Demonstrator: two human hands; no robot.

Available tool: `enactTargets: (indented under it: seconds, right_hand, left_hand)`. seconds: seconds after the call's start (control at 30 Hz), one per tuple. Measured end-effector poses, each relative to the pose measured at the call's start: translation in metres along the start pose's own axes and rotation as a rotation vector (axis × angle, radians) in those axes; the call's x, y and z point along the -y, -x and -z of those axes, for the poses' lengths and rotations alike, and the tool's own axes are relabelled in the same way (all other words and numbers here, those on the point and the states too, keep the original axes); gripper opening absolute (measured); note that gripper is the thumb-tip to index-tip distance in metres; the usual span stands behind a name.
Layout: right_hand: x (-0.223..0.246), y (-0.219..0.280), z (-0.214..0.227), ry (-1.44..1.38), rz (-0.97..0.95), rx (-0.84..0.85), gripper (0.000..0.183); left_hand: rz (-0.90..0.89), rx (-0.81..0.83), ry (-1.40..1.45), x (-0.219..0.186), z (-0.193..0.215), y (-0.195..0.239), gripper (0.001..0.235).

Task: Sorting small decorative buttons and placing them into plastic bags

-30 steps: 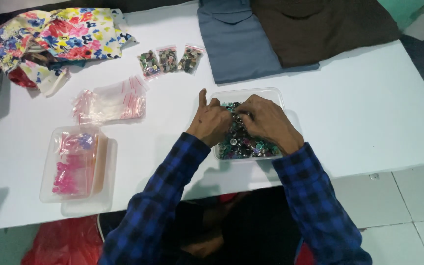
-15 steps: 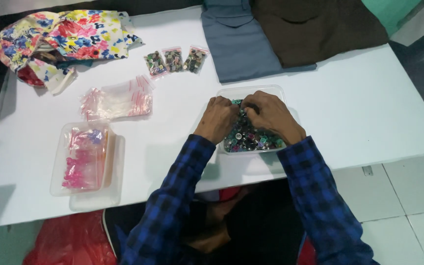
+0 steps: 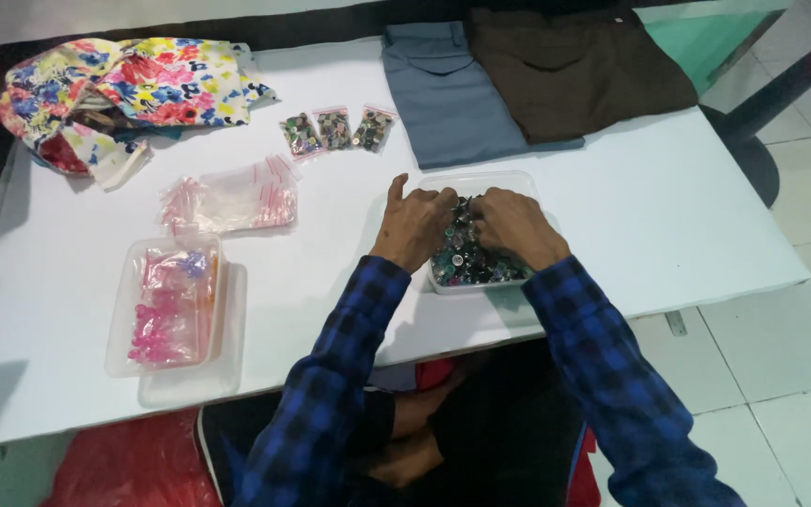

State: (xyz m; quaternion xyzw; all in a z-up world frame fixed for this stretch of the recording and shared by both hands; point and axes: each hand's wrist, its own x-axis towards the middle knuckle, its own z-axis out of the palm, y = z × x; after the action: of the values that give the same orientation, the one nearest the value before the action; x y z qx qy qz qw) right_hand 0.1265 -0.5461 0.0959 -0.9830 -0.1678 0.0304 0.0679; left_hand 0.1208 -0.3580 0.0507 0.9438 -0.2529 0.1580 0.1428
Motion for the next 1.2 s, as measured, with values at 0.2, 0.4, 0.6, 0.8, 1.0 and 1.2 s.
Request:
enactTargets:
  seconds: [0.2,0.4,0.6,0.8,1.0,1.2]
  right_hand:
    - [0.034,0.024,0.031,-0.069,0.131,0.088,0.030]
    - [0.007,0.002,0.012,0.122,0.139,0.098,0.022]
    - [0.037,0.024,0.058,-0.083,0.122,0.327,0.028]
    - [0.035,0.019,0.027,-0.082,0.361,0.013,0.016]
    - [0.032,0.008,0.001,-0.154,0.403,-0.089,0.023]
    - [-0.008,-0.007,-0.038,-0.167,0.284,-0.061,0.021]
  left_hand:
    - [0.104,-0.014,0.225,0.014,0.010,-0.010,0.010]
    - [0.093,0.061,0.266,0.007,0.014,-0.006,0.006]
    - [0.133,0.061,0.365,0.008,0.021,-0.006,0.017]
    - [0.176,0.097,0.424,-0.010,0.060,-0.007,0.021]
    - [0.214,0.082,0.479,0.009,0.034,-0.008,0.020]
    - [0.069,0.017,0.217,0.005,0.035,-0.012,0.014]
